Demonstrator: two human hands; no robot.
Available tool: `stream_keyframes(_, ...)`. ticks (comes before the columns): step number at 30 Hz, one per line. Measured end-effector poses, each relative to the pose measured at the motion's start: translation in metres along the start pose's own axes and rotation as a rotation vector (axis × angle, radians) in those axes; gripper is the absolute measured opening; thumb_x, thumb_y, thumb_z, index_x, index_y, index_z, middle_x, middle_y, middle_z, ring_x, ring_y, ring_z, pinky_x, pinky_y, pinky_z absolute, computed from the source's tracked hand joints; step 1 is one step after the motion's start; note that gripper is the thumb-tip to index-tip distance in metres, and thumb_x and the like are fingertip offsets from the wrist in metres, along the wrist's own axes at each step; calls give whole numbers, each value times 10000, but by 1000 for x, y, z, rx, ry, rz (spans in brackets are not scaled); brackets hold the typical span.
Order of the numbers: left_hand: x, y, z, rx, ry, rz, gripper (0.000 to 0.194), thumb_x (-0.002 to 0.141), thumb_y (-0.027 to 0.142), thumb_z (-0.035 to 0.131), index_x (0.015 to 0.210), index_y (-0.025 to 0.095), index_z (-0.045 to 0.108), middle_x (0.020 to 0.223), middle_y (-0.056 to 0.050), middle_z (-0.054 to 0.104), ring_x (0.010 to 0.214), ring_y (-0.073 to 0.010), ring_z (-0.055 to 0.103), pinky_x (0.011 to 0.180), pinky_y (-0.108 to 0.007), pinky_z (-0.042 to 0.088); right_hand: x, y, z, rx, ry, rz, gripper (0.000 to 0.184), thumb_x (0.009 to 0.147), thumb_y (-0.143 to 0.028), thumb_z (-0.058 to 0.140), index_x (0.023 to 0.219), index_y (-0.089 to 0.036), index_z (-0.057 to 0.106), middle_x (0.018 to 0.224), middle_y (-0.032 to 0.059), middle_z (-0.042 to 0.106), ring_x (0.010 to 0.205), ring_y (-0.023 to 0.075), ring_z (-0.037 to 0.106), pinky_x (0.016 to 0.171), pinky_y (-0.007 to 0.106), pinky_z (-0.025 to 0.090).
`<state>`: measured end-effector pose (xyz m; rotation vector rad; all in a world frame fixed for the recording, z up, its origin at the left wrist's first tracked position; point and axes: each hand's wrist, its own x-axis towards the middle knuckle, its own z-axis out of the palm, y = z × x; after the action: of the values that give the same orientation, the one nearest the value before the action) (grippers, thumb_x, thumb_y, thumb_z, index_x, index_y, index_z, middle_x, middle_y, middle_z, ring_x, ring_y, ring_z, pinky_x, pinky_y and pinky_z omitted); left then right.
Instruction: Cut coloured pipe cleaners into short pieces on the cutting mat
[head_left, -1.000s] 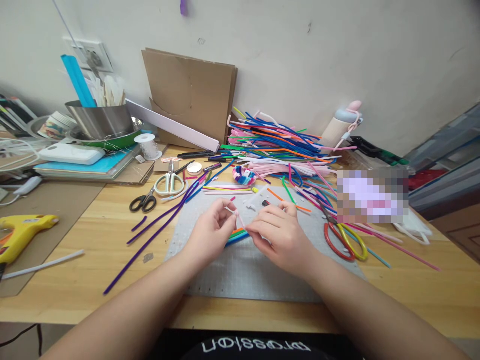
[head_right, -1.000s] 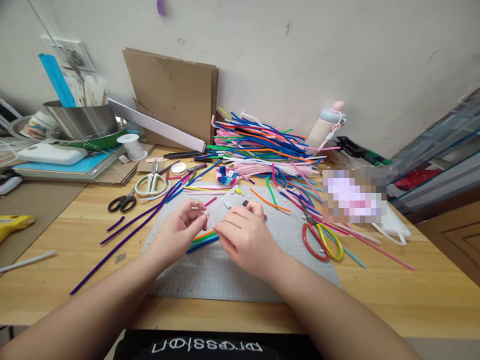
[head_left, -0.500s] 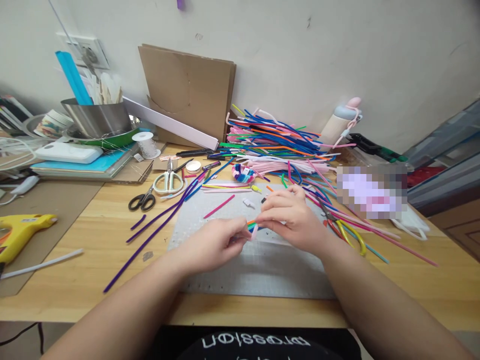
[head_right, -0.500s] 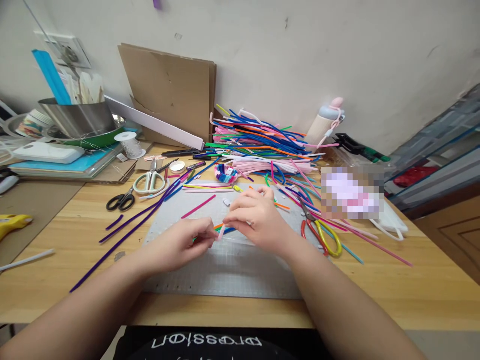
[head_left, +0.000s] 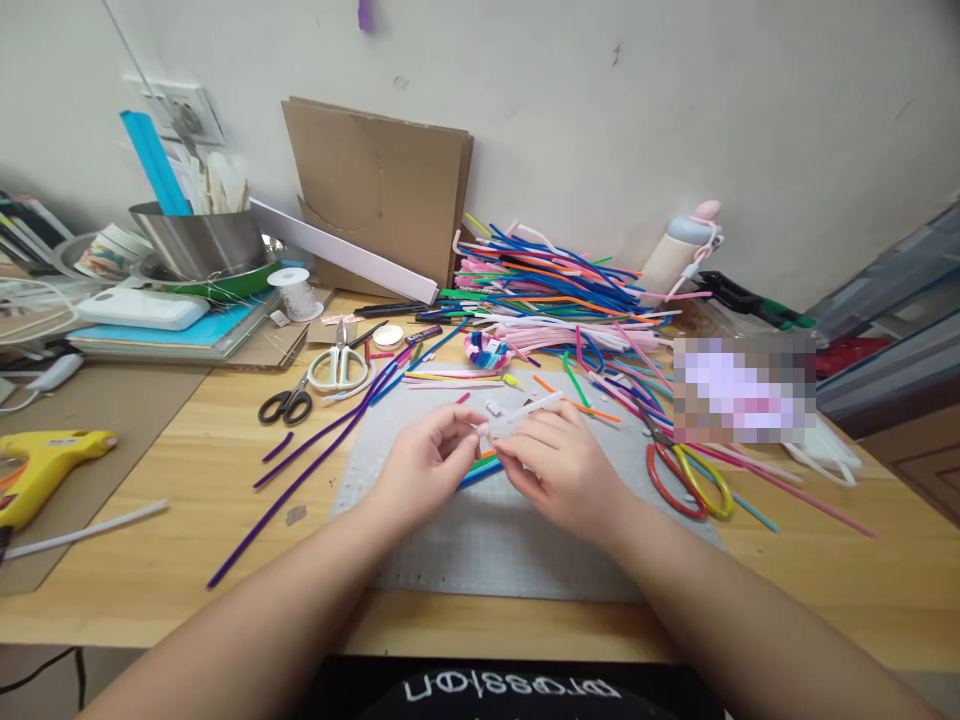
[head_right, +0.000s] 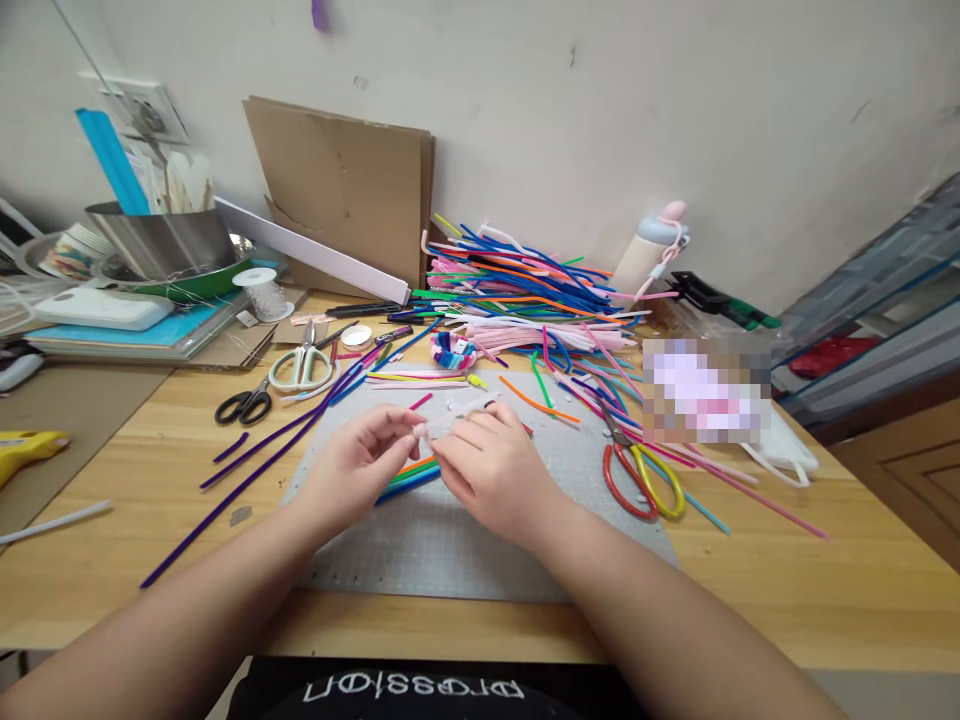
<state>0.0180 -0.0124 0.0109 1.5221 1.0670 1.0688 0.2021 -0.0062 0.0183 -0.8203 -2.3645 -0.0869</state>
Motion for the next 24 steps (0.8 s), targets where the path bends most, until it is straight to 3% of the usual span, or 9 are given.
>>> stream_keyframes(5,-4,-5,-4,362,-19,68,164,842,209,496,970,181,594,888,-46,678,762,-147,623,705,-292,485,-1,-3,-7,-184,17,-84,138,890,-158,526,835,-176,651,730,13,663,795,166,579,769,355,293)
stream_keyframes(8,-4,-3,-7,580,-119,115,170,837,185,480,949,192,606,850,-39,681,735,-156,614,689,-297,467,0,0,-11,-177,-12,-64,155,902,-168,523,831,-199,657,753,5,672,851,170,580,808,383,246)
stream_keyframes(11,-4,2,-9,644,-262,158,192,833,156,461,931,198,620,846,-36,678,733,-158,600,677,-294,445,1,7,-14,-75,-72,3,144,902,-242,553,827,-225,675,791,0,679,867,174,569,815,392,228)
stream_keyframes(15,-7,9,-10,445,-381,111,192,827,165,475,940,194,628,795,-19,649,690,-131,565,647,-265,433,5,25,-14,237,-186,120,151,859,-330,616,774,-234,695,764,0,670,801,165,573,797,369,279)
stream_keyframes(20,-6,18,-7,-13,-273,-103,155,822,285,559,888,154,610,711,-3,610,633,-101,533,586,-231,407,7,35,-6,725,-219,270,237,854,-386,596,761,-187,685,735,26,653,705,157,582,663,296,409)
stream_keyframes(22,-4,20,-5,-129,-181,-139,174,798,315,601,850,149,599,693,5,605,625,-94,533,591,-229,407,6,28,-2,717,-184,308,214,865,-356,581,766,-191,676,723,19,654,683,154,577,640,292,410)
stream_keyframes(24,-2,19,-3,-190,-93,-163,187,785,325,621,829,146,587,686,9,607,627,-94,543,613,-235,425,5,18,1,551,-115,299,178,873,-302,569,764,-197,663,723,11,662,686,153,574,679,309,392)
